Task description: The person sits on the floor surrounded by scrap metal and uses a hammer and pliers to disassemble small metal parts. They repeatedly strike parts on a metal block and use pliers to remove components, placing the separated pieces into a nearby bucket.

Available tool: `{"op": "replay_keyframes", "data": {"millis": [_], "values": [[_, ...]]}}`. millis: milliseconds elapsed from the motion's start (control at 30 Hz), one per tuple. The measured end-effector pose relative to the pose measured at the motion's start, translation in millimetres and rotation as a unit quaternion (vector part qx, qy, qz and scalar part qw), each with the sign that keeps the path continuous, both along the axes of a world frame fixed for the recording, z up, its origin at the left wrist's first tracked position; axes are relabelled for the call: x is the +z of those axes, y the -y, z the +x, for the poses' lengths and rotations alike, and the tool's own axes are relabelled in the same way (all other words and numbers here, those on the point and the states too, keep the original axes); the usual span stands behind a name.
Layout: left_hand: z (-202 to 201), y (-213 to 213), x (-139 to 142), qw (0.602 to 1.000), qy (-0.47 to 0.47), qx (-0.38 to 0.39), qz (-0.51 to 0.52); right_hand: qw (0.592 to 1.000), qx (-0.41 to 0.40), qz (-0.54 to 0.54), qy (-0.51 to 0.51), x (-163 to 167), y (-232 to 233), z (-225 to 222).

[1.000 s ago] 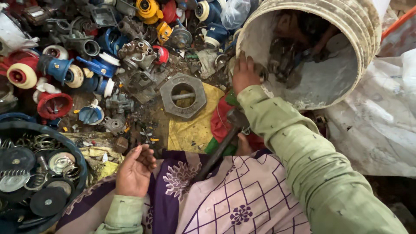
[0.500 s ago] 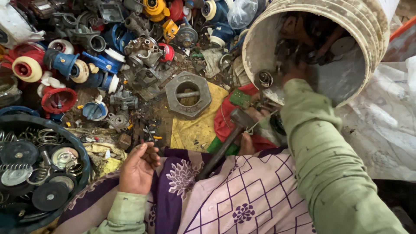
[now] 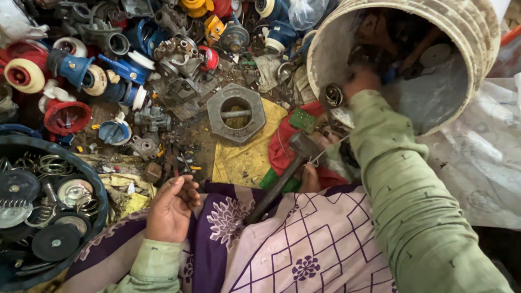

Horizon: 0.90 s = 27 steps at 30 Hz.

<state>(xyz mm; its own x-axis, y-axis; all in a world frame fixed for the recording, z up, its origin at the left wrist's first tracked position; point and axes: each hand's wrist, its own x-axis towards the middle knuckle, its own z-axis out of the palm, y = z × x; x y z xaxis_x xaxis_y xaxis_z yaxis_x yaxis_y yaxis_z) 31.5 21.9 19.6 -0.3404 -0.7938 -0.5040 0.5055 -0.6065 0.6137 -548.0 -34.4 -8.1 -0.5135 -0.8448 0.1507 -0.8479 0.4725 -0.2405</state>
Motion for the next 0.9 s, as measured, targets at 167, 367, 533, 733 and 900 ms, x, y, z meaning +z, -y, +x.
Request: {"op": "replay_keyframes", "data": {"millis": [167,367,533,733,900], "values": [[3,1,-2,1.0,-0.017,-0.005,-0.001,0.986,-0.092,-0.134,0.033,-6,-19,-40],[3,-1,-4,1.0,-0.014,-0.005,-0.001,0.991,-0.059,-0.003,0.12,-25,-16,-38],[1,-1,-4,1.0,-0.024,-0.004,0.004,0.992,-0.086,-0.054,0.07,-29,2,-17],[2,-1,-4,1.0,-0.015,-0.011,-0.021,0.937,-0.233,-0.109,0.238,-9,-5,-40],[3,-1,-8,1.0,-0.02,-0.01,0.004,0.884,-0.223,-0.153,0.382,-14,-8,-49]]}}
